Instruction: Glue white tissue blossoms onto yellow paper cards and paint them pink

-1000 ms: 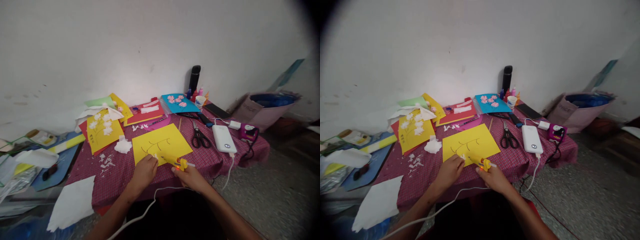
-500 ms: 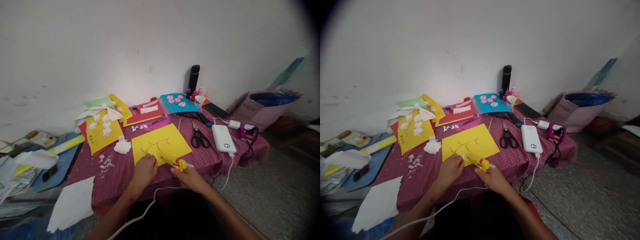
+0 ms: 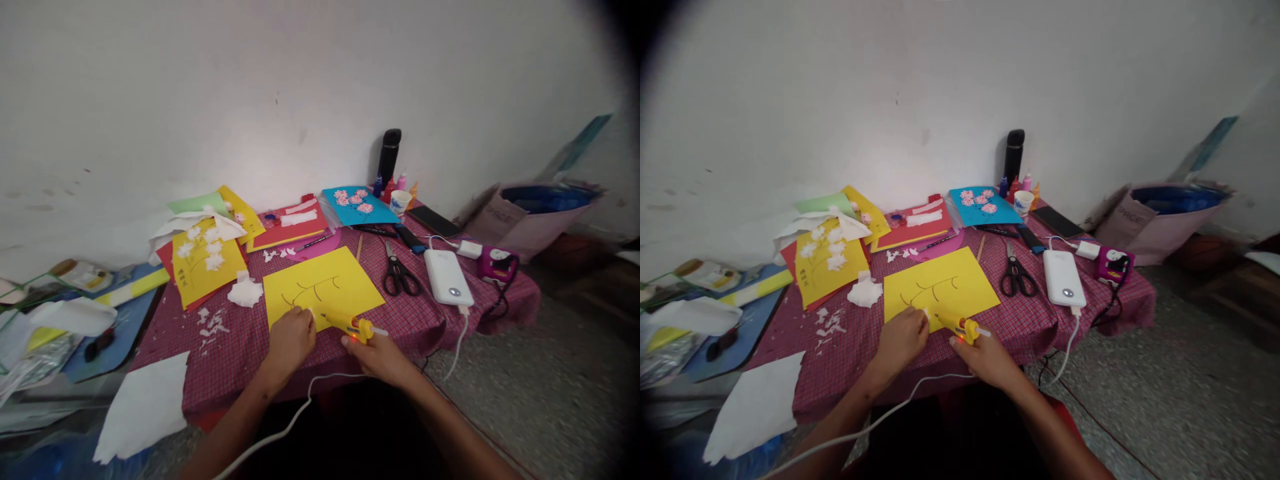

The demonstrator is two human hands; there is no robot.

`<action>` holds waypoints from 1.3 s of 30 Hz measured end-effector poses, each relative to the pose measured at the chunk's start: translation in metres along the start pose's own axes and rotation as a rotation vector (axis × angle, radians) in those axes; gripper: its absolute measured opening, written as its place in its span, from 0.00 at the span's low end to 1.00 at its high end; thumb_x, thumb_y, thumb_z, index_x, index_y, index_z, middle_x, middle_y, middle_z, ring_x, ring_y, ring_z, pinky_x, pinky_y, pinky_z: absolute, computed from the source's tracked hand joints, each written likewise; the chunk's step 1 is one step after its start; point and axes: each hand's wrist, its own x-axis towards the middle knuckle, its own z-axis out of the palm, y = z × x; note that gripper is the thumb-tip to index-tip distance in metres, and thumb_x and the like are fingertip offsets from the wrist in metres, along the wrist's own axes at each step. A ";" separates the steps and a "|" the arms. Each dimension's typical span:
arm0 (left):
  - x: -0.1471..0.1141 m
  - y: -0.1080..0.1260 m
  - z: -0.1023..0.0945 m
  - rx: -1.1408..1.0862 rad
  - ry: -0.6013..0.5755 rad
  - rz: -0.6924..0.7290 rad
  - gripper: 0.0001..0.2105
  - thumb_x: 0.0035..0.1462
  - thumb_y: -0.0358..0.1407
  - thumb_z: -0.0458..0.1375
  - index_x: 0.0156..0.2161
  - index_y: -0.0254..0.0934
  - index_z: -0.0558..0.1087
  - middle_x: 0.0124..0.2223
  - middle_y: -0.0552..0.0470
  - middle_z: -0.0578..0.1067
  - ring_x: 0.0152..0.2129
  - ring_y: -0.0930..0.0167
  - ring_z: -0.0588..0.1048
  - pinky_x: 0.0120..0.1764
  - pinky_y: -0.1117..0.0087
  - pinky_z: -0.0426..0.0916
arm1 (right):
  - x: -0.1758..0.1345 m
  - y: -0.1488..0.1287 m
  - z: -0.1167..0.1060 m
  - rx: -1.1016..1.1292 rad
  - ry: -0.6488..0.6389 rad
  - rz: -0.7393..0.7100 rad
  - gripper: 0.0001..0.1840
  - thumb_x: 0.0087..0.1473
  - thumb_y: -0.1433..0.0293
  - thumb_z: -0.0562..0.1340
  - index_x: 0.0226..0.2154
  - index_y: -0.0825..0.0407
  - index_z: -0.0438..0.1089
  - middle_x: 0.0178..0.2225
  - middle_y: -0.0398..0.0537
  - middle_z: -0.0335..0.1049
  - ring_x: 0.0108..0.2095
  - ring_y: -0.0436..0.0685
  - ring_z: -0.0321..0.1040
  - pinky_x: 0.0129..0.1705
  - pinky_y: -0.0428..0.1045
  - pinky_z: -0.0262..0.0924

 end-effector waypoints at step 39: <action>-0.006 -0.009 0.005 -0.277 0.043 -0.103 0.09 0.65 0.39 0.53 0.47 0.39 0.68 0.42 0.48 0.78 0.38 0.65 0.76 0.39 0.65 0.63 | -0.005 -0.012 0.002 -0.011 0.016 0.027 0.18 0.55 0.52 0.64 0.34 0.49 0.68 0.19 0.36 0.56 0.19 0.50 0.53 0.21 0.46 0.51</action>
